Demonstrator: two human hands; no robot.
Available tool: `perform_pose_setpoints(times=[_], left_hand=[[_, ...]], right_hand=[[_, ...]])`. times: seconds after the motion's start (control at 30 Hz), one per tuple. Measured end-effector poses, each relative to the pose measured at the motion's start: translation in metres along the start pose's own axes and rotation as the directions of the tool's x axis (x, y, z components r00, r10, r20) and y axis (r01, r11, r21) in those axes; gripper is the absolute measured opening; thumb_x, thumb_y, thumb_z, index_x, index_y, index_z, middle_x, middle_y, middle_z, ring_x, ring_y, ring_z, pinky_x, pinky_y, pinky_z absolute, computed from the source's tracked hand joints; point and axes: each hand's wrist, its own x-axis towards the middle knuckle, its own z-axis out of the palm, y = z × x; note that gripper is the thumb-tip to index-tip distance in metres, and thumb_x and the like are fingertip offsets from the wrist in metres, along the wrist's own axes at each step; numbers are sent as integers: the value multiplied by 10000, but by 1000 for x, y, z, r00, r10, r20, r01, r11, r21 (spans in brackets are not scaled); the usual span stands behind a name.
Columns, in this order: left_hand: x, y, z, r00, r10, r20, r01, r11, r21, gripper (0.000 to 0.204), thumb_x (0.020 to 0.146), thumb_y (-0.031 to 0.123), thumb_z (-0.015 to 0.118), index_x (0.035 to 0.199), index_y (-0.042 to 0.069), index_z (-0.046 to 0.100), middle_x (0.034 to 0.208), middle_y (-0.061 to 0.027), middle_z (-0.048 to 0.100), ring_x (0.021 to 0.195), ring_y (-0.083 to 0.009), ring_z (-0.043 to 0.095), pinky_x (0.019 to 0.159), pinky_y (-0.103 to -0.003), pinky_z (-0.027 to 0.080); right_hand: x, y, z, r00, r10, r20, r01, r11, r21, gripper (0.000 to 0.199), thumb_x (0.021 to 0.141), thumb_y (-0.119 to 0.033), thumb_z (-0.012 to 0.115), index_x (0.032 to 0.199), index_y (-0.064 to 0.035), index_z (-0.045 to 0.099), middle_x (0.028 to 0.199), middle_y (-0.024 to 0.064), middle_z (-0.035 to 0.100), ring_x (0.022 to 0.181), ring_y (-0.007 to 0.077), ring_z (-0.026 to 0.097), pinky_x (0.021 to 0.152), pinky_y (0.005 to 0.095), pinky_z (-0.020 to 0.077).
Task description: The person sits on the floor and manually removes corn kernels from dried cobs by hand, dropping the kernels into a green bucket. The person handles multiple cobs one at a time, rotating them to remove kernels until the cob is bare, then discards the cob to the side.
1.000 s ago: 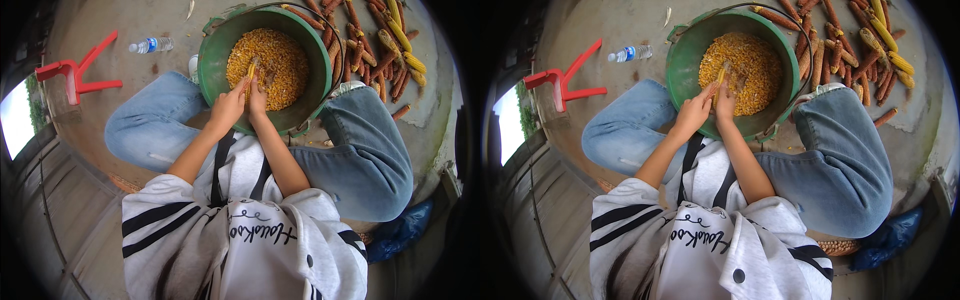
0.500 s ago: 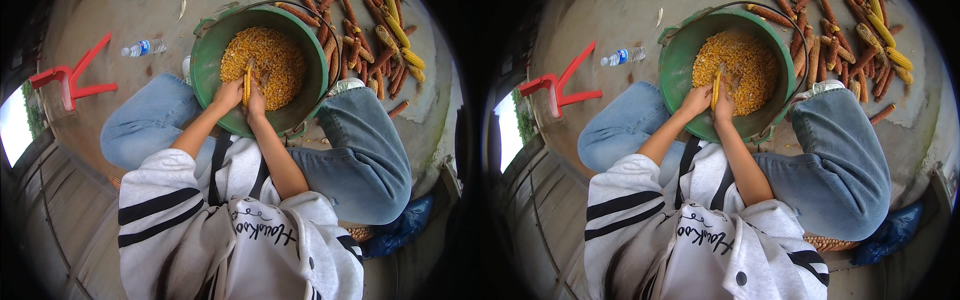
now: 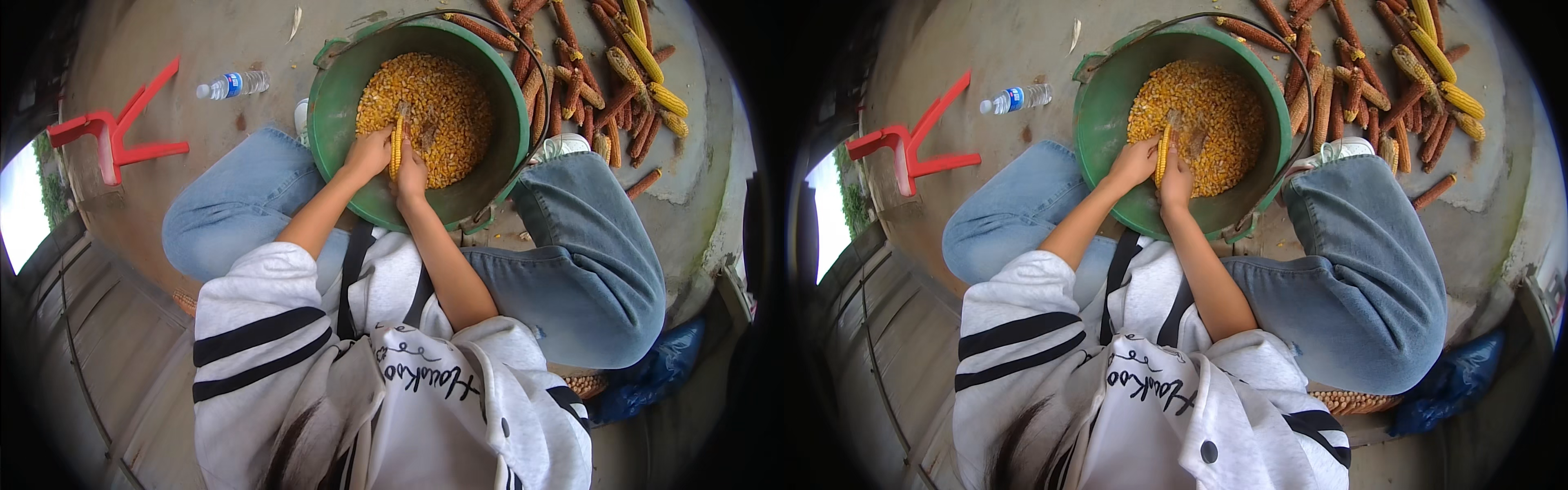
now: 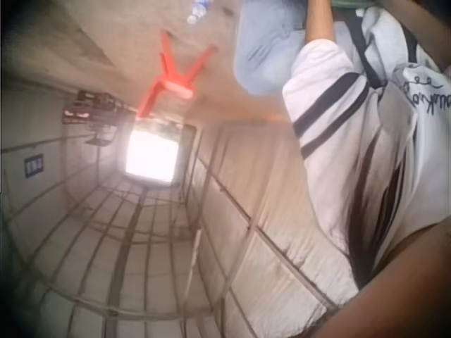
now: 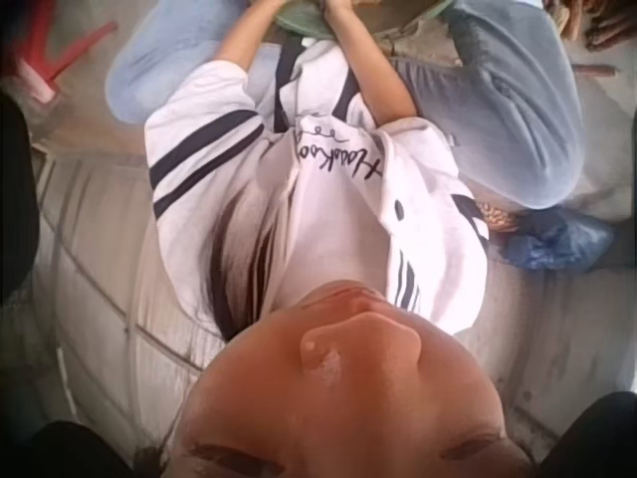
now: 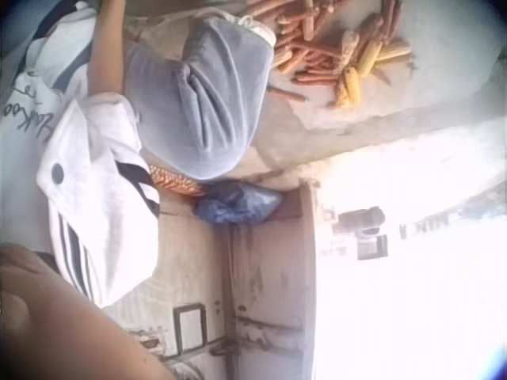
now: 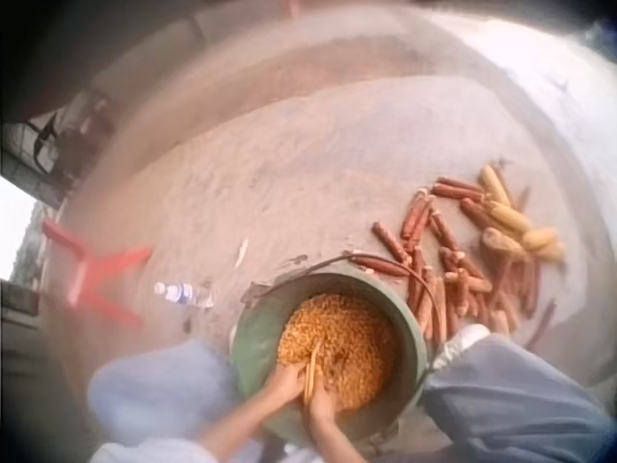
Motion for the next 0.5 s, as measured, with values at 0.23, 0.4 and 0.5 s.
perform_pose_setpoints(times=[0.23,0.4,0.5], left_hand=[[-18,23,-34,995,92,-43,-91,995,30,391,842,177,476,1233,168,490,833,-207,611,737,-353,602,683,-415,477],[8,29,2,995,72,-68,-54,970,238,386,851,208,471,1230,280,476,799,-200,617,724,-394,594,694,-481,486],[16,27,8,999,33,-28,-23,957,289,392,851,223,478,1239,278,467,824,-204,617,730,-403,593,687,-488,485]], right_hand=[[28,27,2,986,-160,39,158,985,64,453,897,-382,454,989,33,611,810,89,615,734,149,550,677,286,427],[27,32,3,994,-78,71,74,996,47,466,890,-388,463,991,43,608,873,132,631,801,180,570,731,304,428],[31,38,1,998,-54,38,55,998,-19,460,889,-386,463,979,39,613,880,128,636,811,179,579,729,305,431]])
